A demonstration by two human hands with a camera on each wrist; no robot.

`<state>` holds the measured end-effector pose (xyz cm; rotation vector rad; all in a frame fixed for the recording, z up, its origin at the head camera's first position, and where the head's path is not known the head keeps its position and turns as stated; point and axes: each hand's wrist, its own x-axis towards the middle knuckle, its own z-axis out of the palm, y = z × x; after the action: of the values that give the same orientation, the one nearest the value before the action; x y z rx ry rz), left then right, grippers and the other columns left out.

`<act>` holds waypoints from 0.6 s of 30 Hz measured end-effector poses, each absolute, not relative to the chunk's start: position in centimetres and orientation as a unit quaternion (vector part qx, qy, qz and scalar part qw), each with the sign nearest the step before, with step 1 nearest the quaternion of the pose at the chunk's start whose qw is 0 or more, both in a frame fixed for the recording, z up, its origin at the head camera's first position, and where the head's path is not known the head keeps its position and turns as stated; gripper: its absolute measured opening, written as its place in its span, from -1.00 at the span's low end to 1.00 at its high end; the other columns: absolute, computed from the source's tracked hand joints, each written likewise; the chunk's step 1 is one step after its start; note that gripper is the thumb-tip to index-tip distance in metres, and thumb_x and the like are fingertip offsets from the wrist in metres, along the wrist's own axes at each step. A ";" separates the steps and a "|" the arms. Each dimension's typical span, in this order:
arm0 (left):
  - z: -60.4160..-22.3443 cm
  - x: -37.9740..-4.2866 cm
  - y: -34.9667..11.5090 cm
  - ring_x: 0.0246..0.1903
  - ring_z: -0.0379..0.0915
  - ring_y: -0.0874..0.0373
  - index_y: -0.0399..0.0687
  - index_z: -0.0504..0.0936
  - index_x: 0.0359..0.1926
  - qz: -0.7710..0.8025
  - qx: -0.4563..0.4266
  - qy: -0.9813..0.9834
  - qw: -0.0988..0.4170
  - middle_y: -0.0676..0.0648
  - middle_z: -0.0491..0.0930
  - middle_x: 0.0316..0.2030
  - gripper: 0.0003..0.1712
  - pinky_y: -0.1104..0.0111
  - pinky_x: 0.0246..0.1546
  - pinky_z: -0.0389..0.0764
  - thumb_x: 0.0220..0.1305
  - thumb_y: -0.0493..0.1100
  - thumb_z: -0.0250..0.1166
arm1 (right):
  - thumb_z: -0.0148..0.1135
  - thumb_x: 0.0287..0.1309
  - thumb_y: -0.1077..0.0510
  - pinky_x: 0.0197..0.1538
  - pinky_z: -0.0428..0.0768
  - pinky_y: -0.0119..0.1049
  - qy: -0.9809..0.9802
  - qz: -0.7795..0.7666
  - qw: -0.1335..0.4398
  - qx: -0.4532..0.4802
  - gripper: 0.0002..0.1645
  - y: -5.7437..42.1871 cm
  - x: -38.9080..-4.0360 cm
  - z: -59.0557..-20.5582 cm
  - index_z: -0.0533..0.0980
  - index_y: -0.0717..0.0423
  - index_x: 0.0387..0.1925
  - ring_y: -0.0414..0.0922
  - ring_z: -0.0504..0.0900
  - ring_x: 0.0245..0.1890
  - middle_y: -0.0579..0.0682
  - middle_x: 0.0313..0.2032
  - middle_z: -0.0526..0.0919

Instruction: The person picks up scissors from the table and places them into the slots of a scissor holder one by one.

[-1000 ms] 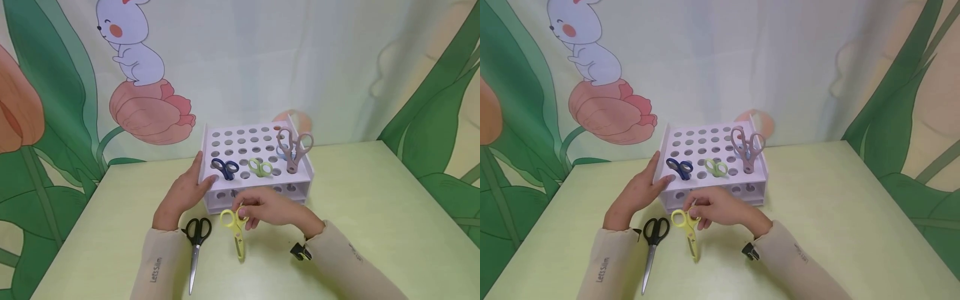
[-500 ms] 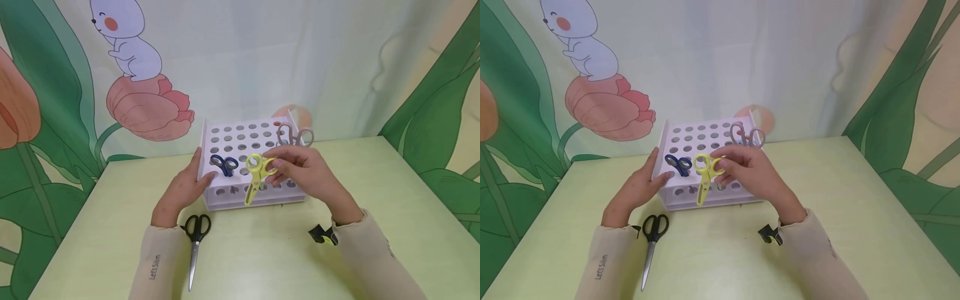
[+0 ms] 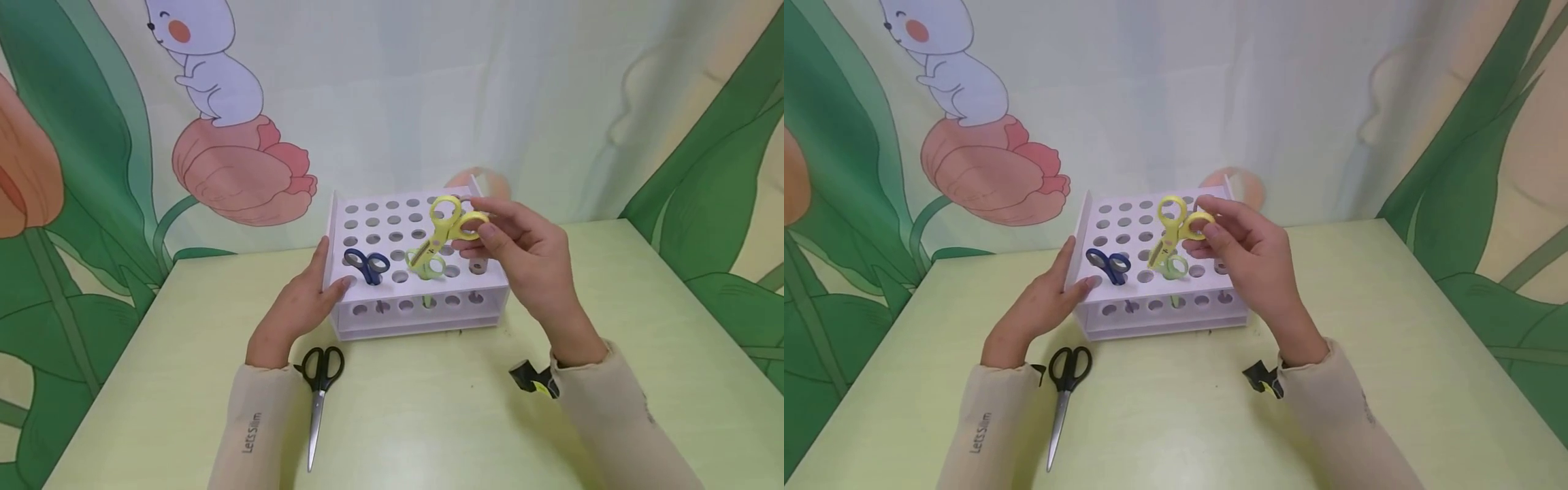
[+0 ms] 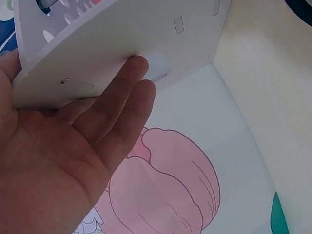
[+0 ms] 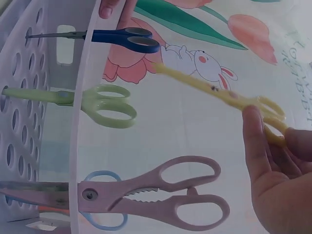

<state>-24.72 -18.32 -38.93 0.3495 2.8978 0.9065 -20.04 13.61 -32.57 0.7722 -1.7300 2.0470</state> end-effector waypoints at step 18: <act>-38.8 -24.6 -18.1 0.40 0.19 -0.18 0.07 -0.41 0.62 0.298 0.107 0.947 0.044 -0.19 0.03 0.55 0.01 -0.04 0.35 0.21 0.53 0.19 0.06 | 0.26 0.25 0.49 -0.31 0.65 -0.41 -0.764 0.554 0.266 0.197 -0.70 9.9 -23.0 -36.1 0.62 0.45 0.02 0.15 0.76 -0.28 0.30 -0.16 0.73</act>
<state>-24.60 -18.13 -38.80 0.3260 2.8961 0.9117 -22.95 9.86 -36.08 0.5334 -2.0622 1.4973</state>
